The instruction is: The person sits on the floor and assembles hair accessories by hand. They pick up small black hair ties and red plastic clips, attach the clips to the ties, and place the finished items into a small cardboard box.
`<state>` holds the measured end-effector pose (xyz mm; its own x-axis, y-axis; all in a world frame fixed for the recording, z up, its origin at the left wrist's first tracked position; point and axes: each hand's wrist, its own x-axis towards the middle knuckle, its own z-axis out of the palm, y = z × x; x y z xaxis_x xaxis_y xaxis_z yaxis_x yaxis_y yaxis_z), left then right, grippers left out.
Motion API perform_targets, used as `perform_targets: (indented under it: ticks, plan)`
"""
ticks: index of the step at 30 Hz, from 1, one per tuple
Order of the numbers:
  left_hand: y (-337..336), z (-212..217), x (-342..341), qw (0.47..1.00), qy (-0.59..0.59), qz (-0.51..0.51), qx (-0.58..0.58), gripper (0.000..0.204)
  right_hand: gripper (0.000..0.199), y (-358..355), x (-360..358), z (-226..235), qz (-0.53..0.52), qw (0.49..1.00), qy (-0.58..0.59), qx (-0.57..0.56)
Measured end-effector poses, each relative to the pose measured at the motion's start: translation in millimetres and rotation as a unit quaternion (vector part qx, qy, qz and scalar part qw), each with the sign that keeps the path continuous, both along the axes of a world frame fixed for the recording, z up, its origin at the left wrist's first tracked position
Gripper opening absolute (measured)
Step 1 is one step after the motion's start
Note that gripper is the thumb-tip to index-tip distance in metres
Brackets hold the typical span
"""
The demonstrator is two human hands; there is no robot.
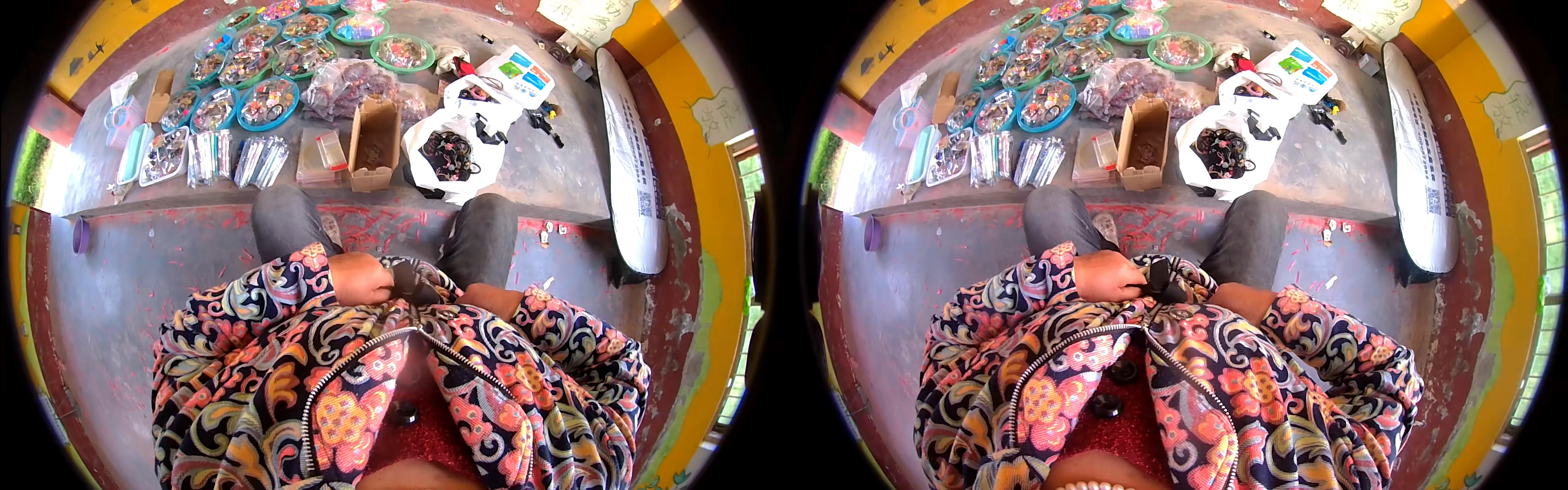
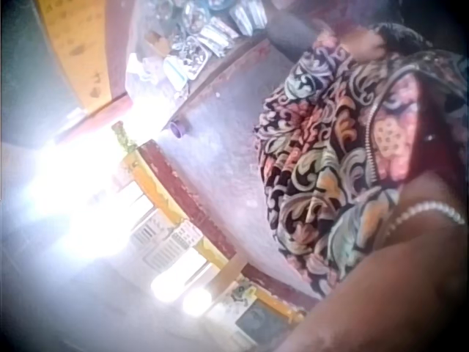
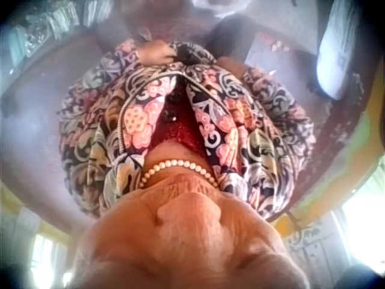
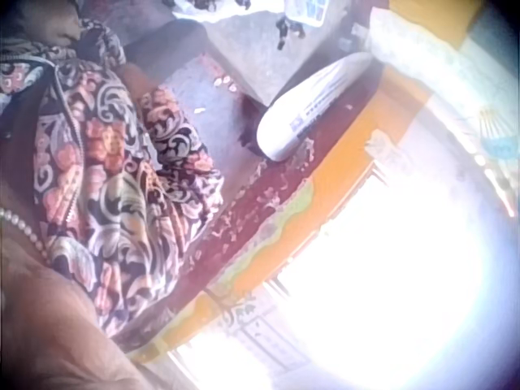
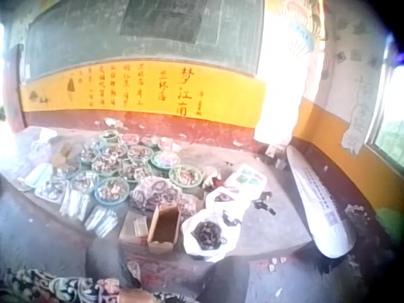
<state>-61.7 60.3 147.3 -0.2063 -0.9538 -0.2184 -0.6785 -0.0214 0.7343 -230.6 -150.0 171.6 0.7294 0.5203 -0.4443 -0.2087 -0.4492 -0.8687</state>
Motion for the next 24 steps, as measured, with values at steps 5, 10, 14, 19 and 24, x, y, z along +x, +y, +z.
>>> perform_targets:
  ticks: [5,10,14,19,24]
  plan:
    - [-1.8,-6.2,-3.2,0.999,-0.040,0.000,0.005,0.020,0.028,3.2,-4.1,0.5,0.006,0.992,-0.082,-0.098]
    - [-3.4,-10.8,-5.0,0.999,-0.035,-0.001,-0.009,0.020,0.030,13.4,-7.1,12.5,-0.013,0.952,-0.109,-0.287]
    - [-9.6,-15.0,-5.7,0.999,-0.032,-0.010,0.006,0.020,0.035,11.5,-5.0,5.2,-0.036,0.953,-0.166,-0.250]
    - [-8.2,-15.4,-3.6,1.000,0.017,0.024,0.010,0.021,0.036,12.5,10.7,-9.8,0.039,0.957,-0.112,-0.264]
    - [-7.7,-40.3,2.1,0.999,-0.001,0.012,0.039,0.022,0.030,17.2,23.5,-27.9,0.027,0.964,-0.088,-0.250]
